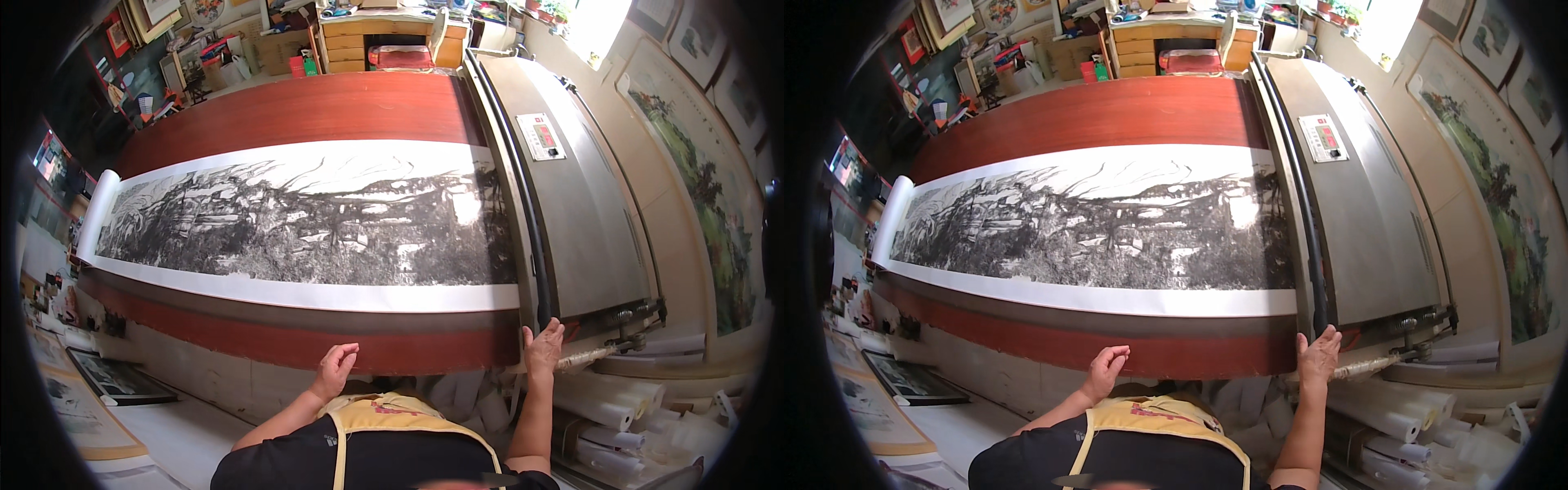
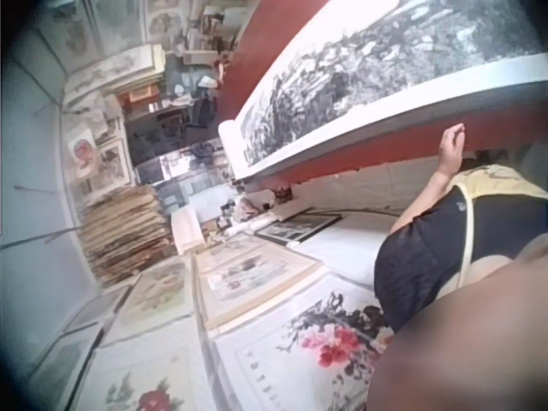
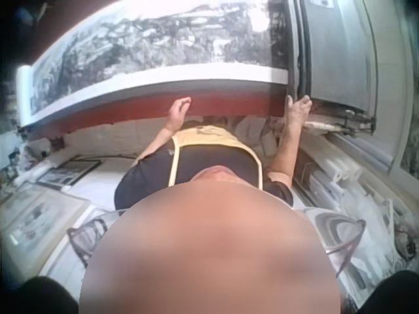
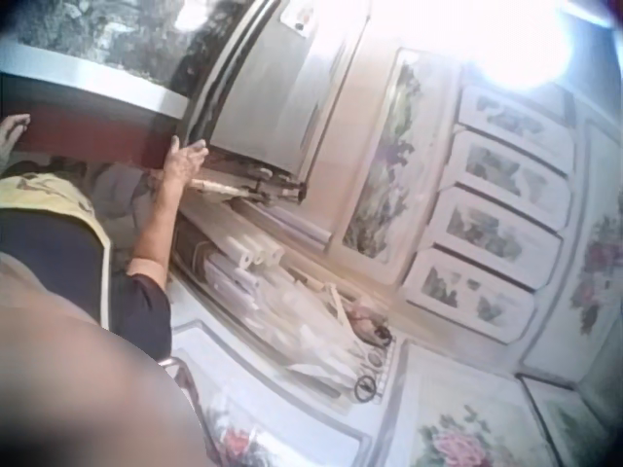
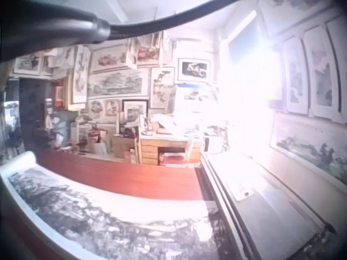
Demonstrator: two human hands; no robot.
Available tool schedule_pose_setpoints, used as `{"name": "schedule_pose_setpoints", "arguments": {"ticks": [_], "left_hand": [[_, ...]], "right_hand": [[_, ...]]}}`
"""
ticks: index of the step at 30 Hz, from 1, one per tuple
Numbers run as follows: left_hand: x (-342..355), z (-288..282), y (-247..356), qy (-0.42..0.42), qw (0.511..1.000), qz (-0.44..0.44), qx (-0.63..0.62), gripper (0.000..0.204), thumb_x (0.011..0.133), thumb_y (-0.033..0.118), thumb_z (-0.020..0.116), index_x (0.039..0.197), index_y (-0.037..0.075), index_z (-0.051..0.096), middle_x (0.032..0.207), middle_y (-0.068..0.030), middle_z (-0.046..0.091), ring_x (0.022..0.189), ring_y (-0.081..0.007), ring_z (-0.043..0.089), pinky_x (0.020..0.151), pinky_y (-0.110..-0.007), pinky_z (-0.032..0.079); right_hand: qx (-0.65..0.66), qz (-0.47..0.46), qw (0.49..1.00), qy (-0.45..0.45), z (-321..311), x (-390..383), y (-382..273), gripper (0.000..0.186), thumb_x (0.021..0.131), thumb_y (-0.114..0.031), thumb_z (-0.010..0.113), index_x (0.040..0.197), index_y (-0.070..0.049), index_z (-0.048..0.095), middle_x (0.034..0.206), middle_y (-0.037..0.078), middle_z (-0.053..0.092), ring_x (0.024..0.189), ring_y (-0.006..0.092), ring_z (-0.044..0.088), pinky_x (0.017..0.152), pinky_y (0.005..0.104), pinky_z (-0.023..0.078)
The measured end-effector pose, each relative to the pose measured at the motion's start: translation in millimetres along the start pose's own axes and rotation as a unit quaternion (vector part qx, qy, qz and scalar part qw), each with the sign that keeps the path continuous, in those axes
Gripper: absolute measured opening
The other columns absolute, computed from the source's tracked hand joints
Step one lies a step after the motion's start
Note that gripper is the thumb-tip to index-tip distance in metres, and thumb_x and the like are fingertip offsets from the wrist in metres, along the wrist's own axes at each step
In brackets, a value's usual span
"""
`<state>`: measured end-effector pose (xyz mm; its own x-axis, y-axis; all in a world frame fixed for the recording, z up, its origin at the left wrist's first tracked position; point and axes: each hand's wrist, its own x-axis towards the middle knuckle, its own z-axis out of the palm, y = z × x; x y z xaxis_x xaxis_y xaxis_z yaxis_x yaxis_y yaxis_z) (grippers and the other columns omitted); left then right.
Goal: The person applies adhesive to the edge of a large scroll using a brush and presses it onto a wooden board. They then use a large paper cutter to trim the excess paper from the edge of the scroll. The person repeats this process for another section of the scroll.
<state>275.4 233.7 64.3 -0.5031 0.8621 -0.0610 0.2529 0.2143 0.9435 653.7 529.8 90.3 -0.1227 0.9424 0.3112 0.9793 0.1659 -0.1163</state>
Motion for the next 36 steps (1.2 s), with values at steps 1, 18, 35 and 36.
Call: {"name": "schedule_pose_setpoints", "arguments": {"ticks": [1, 18, 35, 36], "left_hand": [[0.6, -8.1, 1.0, -0.002, 1.000, 0.011, 0.029, 0.026, 0.104, 0.018, 0.060, 0.123, 0.002, 0.068, 0.115, -0.0114, 0.070, 0.105, -0.0208, 0.069, 0.090, -0.032, 0.054], [87.5, 46.2, -18.1, -0.067, 0.933, -0.224, -0.273, 0.036, 0.110, 0.034, 0.054, 0.125, 0.003, 0.063, 0.117, -0.0079, 0.069, 0.106, -0.0138, 0.065, 0.091, -0.029, 0.053], [105.7, 68.4, -29.4, 0.399, 0.681, -0.362, -0.496, 0.053, 0.098, 0.029, 0.067, 0.131, -0.001, 0.039, 0.122, -0.0175, 0.051, 0.112, -0.0311, 0.056, 0.107, -0.050, 0.048], [108.3, 69.6, -29.6, 0.410, 0.681, -0.354, -0.493, 0.055, 0.099, 0.029, 0.067, 0.134, 0.000, 0.037, 0.124, -0.0181, 0.051, 0.115, -0.0317, 0.055, 0.108, -0.051, 0.047]], "right_hand": [[0.015, 0.043, 0.998, -0.048, 0.4, 6.4, -3.1, 0.067, 0.090, -0.045, 0.075, 0.132, -0.001, 0.047, 0.107, 0.024, 0.063, 0.108, 0.0449, 0.061, 0.094, 0.0531, 0.049], [-0.239, 0.131, 0.958, 0.090, -214.8, 137.1, 15.5, 0.066, 0.099, -0.073, 0.043, 0.101, -0.008, 0.057, 0.085, 0.023, 0.071, 0.084, 0.0474, 0.069, 0.066, 0.0568, 0.054], [-0.354, 0.223, 0.902, 0.108, -211.8, 357.6, 407.8, 0.074, 0.100, -0.071, 0.043, 0.141, -0.011, 0.058, 0.133, 0.019, 0.066, 0.120, 0.0410, 0.063, 0.096, 0.0540, 0.051], [-0.336, 0.270, 0.902, 0.038, -196.2, 365.1, 416.8, 0.074, 0.099, -0.071, 0.044, 0.145, -0.014, 0.056, 0.138, 0.016, 0.064, 0.125, 0.0403, 0.060, 0.099, 0.0527, 0.050]]}}
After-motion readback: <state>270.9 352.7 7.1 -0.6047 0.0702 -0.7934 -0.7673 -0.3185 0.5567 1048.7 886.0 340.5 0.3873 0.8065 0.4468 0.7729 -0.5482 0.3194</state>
